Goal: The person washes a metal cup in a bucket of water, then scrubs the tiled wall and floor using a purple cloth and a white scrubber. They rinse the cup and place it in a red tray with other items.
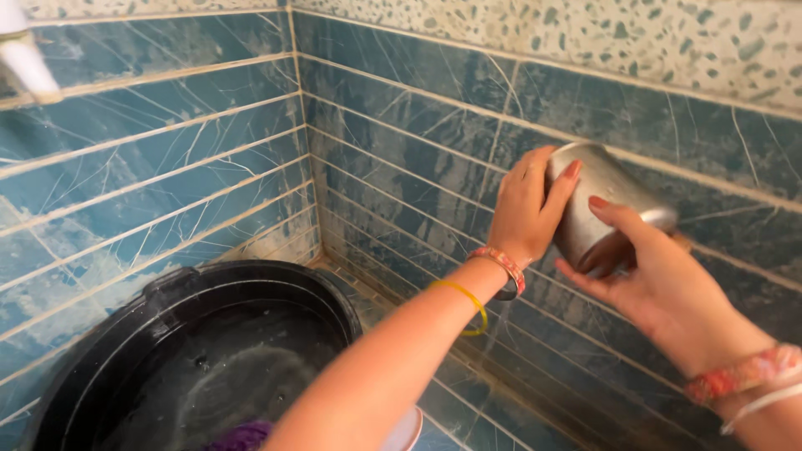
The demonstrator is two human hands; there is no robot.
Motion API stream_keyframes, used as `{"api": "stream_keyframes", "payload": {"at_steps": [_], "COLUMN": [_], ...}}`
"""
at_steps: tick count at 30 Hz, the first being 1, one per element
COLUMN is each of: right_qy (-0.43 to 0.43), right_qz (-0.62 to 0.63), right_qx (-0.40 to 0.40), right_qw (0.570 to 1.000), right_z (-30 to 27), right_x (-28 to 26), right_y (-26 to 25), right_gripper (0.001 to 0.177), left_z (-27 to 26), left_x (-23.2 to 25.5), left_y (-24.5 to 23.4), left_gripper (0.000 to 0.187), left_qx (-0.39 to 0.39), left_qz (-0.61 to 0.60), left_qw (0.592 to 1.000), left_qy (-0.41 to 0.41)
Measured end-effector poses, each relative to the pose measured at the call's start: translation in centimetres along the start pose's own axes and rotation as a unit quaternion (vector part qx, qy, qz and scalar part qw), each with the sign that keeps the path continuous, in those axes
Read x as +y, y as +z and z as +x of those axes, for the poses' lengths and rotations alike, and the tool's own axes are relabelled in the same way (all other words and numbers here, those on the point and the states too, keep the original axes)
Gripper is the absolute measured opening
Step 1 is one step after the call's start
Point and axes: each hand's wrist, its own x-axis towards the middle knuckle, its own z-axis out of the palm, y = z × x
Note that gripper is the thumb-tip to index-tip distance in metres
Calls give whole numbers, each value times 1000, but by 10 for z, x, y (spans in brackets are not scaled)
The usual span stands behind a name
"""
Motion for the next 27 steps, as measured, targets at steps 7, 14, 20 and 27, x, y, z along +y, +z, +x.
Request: {"api": "stream_keyframes", "payload": {"at_steps": [7, 14, 20, 27], "right_qy": [96, 175, 150, -107], "right_qz": [-1, -112, -298, -646], "right_qx": [41, -2, -15, -199], "right_qw": [995, 978, 943, 729], "right_z": [-9, 11, 30, 53], "right_x": [41, 61, 89, 129], "right_y": [-34, -70, -76, -56], "right_gripper": [56, 78, 115, 116], "left_z": [-14, -38, -55, -29], "left_x": [-19, -49, -89, -120], "left_y": [5, -28, -31, -96], "left_gripper": [47, 44, 48, 65], "left_qx": [-201, -404, -453, -642], "left_qz": [-65, -185, -213, 158], "left_qw": [952, 840, 817, 709], "left_qy": [-220, -311, -286, -246]}}
